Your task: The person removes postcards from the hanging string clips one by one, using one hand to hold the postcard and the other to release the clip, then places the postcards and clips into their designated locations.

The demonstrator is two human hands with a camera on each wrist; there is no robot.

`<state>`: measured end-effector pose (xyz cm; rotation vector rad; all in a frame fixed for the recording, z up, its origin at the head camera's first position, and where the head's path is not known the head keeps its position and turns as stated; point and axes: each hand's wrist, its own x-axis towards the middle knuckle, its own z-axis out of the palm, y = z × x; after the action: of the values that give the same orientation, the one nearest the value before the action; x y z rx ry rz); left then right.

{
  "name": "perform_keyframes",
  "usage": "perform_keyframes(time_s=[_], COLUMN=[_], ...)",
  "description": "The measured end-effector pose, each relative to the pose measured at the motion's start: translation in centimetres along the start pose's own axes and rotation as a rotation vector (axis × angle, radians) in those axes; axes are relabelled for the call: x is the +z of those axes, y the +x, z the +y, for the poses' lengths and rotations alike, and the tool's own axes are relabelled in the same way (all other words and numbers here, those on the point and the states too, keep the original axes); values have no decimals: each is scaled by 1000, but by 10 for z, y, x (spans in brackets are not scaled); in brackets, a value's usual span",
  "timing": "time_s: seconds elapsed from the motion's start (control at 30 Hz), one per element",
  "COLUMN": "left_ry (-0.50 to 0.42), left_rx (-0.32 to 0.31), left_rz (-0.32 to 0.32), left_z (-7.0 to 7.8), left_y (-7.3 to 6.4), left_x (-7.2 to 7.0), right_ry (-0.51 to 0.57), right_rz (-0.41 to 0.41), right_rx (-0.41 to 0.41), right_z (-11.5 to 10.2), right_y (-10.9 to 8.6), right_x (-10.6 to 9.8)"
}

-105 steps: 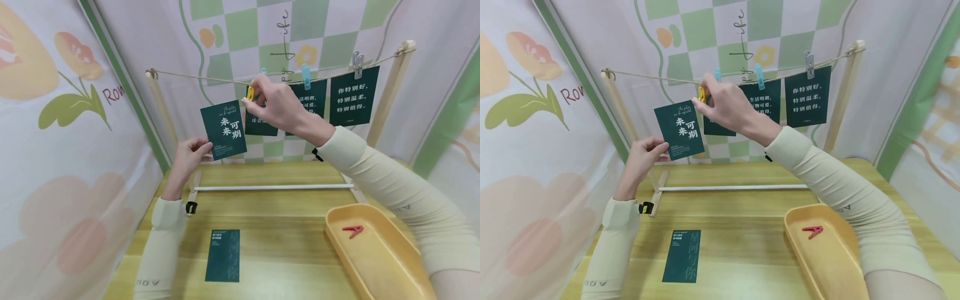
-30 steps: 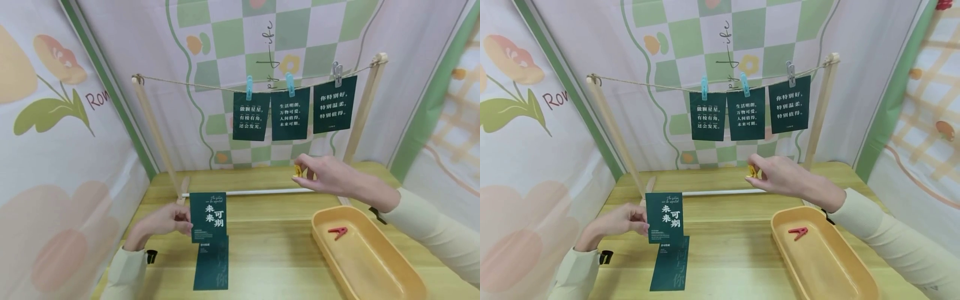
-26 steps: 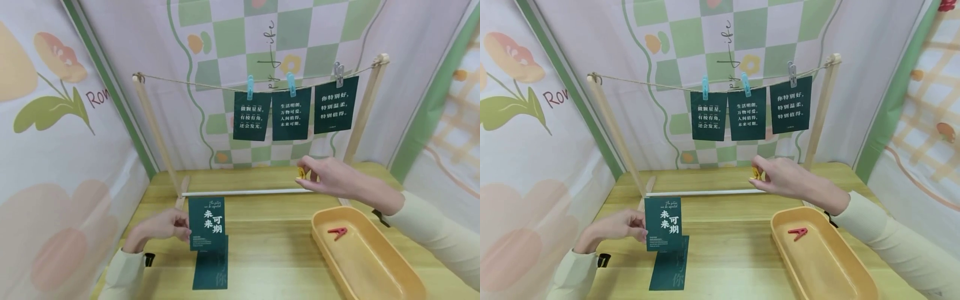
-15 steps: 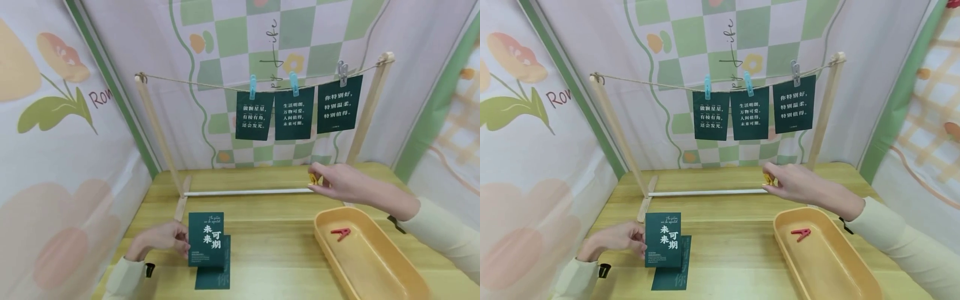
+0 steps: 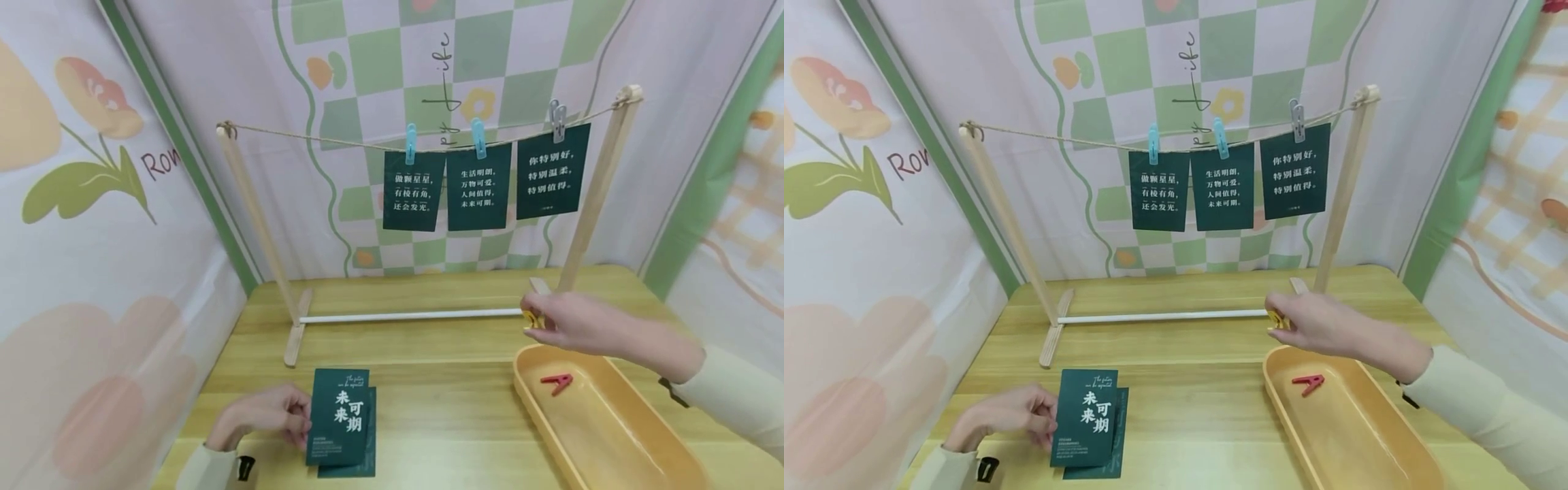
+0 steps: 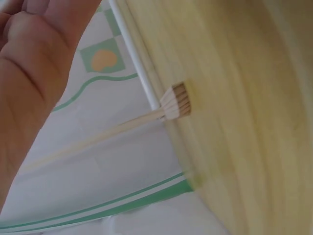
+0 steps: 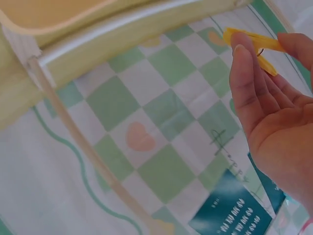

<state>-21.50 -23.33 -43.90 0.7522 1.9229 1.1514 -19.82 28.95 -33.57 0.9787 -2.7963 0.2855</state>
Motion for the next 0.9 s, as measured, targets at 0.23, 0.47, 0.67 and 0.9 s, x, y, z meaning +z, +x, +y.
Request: perform_keyframes(time_s=[0.23,0.47,0.67,0.9], left_ry=[-69,-19,18,10], left_rx=[-19,-57,-130,-171], left_rz=[-26,19,83,135], left_z=[-12,-18,-23,-25], left_y=[2,5,13,15], left_x=[8,13,22,26], right_ry=[48,152,107,74], right_rz=[-17,-68,-59,-256], right_rx=[-48,-73,-153,-121], right_z=[9,18,25,29], right_y=[-19,-40,-49,-60], right_x=[22,48,72,84])
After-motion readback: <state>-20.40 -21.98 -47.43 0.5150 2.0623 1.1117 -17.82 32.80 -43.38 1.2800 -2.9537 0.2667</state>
